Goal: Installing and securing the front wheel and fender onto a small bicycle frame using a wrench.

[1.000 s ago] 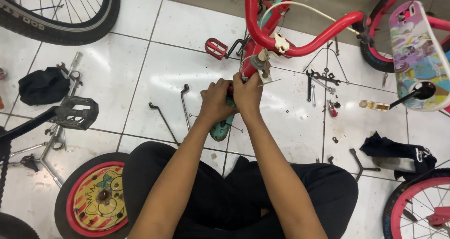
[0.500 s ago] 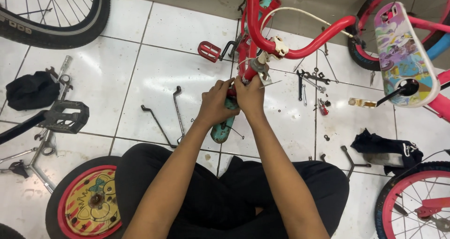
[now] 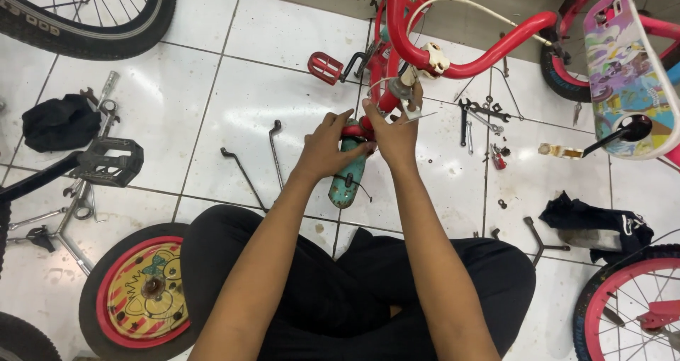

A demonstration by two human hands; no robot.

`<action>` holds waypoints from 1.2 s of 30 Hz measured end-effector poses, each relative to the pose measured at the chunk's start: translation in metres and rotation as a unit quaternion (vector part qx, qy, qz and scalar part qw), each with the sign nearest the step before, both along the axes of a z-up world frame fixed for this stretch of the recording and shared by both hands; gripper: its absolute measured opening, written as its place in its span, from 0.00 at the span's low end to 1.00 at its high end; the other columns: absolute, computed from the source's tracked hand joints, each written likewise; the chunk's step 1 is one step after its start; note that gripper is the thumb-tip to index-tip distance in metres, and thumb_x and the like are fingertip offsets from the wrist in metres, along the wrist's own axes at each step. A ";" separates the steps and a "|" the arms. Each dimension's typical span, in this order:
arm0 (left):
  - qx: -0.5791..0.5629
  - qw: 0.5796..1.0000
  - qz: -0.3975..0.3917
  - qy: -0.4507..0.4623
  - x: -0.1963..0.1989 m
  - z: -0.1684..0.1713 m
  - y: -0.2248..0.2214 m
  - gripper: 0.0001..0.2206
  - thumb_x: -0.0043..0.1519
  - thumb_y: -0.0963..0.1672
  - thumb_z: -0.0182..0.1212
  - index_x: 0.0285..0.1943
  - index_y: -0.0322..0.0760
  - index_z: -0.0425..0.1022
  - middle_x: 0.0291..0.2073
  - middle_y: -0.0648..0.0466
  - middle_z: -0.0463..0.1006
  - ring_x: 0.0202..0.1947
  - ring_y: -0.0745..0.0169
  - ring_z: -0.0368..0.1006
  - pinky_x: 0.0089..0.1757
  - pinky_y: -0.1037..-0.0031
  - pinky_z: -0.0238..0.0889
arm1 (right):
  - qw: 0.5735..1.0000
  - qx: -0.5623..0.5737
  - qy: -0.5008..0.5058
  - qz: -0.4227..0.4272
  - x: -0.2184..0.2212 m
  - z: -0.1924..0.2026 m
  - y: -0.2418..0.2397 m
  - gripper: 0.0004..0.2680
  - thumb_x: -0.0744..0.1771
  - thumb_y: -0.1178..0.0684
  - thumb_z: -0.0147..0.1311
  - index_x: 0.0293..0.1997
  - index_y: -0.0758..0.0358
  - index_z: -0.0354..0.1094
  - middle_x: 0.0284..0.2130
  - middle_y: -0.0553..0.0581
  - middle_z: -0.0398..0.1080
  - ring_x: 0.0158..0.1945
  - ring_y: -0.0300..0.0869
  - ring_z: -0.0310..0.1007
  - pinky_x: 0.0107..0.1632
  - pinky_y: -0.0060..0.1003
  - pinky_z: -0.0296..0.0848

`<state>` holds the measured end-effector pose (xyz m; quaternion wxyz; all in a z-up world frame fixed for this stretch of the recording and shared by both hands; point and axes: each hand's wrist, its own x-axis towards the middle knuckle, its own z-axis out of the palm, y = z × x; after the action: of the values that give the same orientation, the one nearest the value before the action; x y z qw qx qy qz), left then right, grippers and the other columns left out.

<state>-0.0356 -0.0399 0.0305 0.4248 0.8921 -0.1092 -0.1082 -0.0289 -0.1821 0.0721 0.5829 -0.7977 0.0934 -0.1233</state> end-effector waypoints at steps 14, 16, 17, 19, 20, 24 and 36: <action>0.013 1.000 0.026 0.012 0.001 -0.008 0.033 0.29 0.69 0.58 0.47 0.70 0.35 0.64 0.52 0.46 0.75 0.58 0.45 0.71 0.54 0.43 0.62 | 0.997 -0.040 0.067 0.010 -0.012 -0.043 -0.019 0.31 0.66 0.47 0.65 0.74 0.66 0.45 0.67 0.74 0.52 0.69 0.70 0.55 0.67 0.62 0.61; 0.018 0.999 0.033 0.009 0.002 -0.006 0.038 0.29 0.68 0.58 0.47 0.70 0.35 0.64 0.52 0.47 0.75 0.58 0.46 0.70 0.54 0.43 0.61 | 0.994 -0.067 0.081 0.029 -0.018 -0.044 -0.026 0.29 0.67 0.46 0.62 0.73 0.69 0.49 0.66 0.74 0.52 0.69 0.71 0.54 0.67 0.62 0.61; 0.034 0.999 0.022 0.000 0.001 -0.006 0.041 0.27 0.67 0.54 0.51 0.69 0.36 0.64 0.52 0.48 0.76 0.58 0.47 0.70 0.54 0.44 0.62 | 0.983 -0.143 0.107 0.047 -0.021 -0.045 -0.031 0.26 0.67 0.42 0.61 0.68 0.71 0.57 0.63 0.73 0.56 0.68 0.69 0.57 0.66 0.61 0.61; 0.051 0.998 0.023 -0.012 -0.005 0.005 0.054 0.24 0.66 0.51 0.55 0.69 0.37 0.65 0.52 0.49 0.76 0.58 0.48 0.70 0.54 0.44 0.62 | 0.965 -0.218 0.125 0.074 -0.028 -0.046 -0.042 0.25 0.67 0.38 0.60 0.64 0.73 0.65 0.60 0.71 0.61 0.66 0.68 0.59 0.65 0.60 0.62; 0.041 0.999 -0.002 -0.017 -0.010 0.015 0.062 0.25 0.64 0.49 0.57 0.69 0.36 0.65 0.51 0.48 0.76 0.58 0.45 0.71 0.54 0.44 0.62 | 0.954 -0.247 0.143 0.090 -0.031 -0.046 -0.047 0.26 0.67 0.36 0.59 0.63 0.73 0.66 0.58 0.72 0.62 0.65 0.68 0.61 0.63 0.60 0.64; -0.060 0.997 -0.019 -0.047 -0.049 0.063 0.095 0.24 0.62 0.46 0.59 0.67 0.31 0.65 0.51 0.39 0.76 0.56 0.36 0.72 0.53 0.44 0.64 | 0.921 -0.327 0.194 0.083 -0.054 -0.010 -0.046 0.23 0.67 0.38 0.59 0.56 0.74 0.73 0.40 0.70 0.77 0.48 0.63 0.77 0.43 0.54 0.75; -0.036 0.979 0.190 -0.072 -0.212 0.105 0.230 0.21 0.62 0.44 0.60 0.64 0.31 0.69 0.46 0.42 0.76 0.52 0.40 0.73 0.52 0.52 0.66 | 0.921 -0.211 -0.008 0.327 -0.100 0.082 0.129 0.11 0.68 0.52 0.59 0.51 0.68 0.73 0.32 0.72 0.76 0.42 0.64 0.78 0.48 0.54 0.75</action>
<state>-0.2477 0.1897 0.1352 0.4602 0.8863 0.0283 0.0426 -0.1292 -0.0533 0.1545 0.4098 -0.8872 -0.2056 0.0511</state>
